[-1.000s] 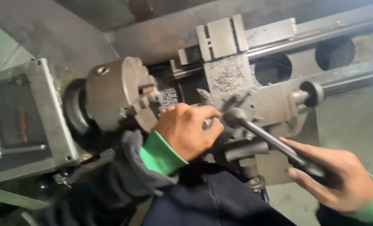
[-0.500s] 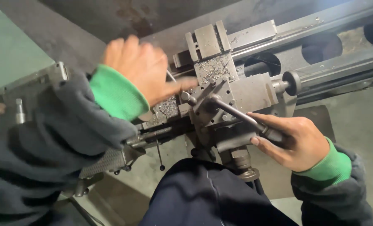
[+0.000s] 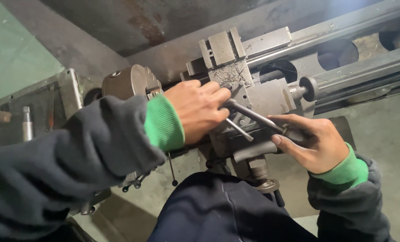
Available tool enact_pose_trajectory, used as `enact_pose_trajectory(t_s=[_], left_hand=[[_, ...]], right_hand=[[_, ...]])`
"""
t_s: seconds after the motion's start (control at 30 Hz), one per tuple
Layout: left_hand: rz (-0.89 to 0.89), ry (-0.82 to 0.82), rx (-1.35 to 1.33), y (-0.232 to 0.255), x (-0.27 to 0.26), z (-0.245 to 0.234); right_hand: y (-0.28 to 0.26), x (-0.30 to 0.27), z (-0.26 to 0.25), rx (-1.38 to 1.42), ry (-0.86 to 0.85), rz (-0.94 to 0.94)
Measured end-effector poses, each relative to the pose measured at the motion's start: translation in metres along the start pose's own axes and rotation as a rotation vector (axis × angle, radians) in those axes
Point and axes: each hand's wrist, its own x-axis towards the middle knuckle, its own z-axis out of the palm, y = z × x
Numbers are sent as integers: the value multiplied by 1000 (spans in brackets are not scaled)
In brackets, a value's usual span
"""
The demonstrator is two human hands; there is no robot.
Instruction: The person works at a metal lathe, first picking up a wrench and adjusting the tool post and workpiece in the chuck, then starting the lathe and turning the handwheels to feed the cutting tool against the rotating metal, producing chips as the workpiece is machined.
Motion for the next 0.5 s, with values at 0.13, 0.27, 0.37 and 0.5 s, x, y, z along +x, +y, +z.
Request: enact_pose_trajectory(t_s=[0.13, 0.27, 0.37, 0.5], left_hand=[[283, -17, 134, -22, 8, 10], [423, 37, 175, -31, 8, 11], [313, 38, 182, -31, 10, 18], [26, -313, 56, -38, 14, 3]], right_hand=[[-8, 1, -1, -93, 0, 88], [-2, -2, 2, -5, 14, 72], [-8, -4, 3, -24, 55, -1], [-21, 0, -12, -222, 57, -62]])
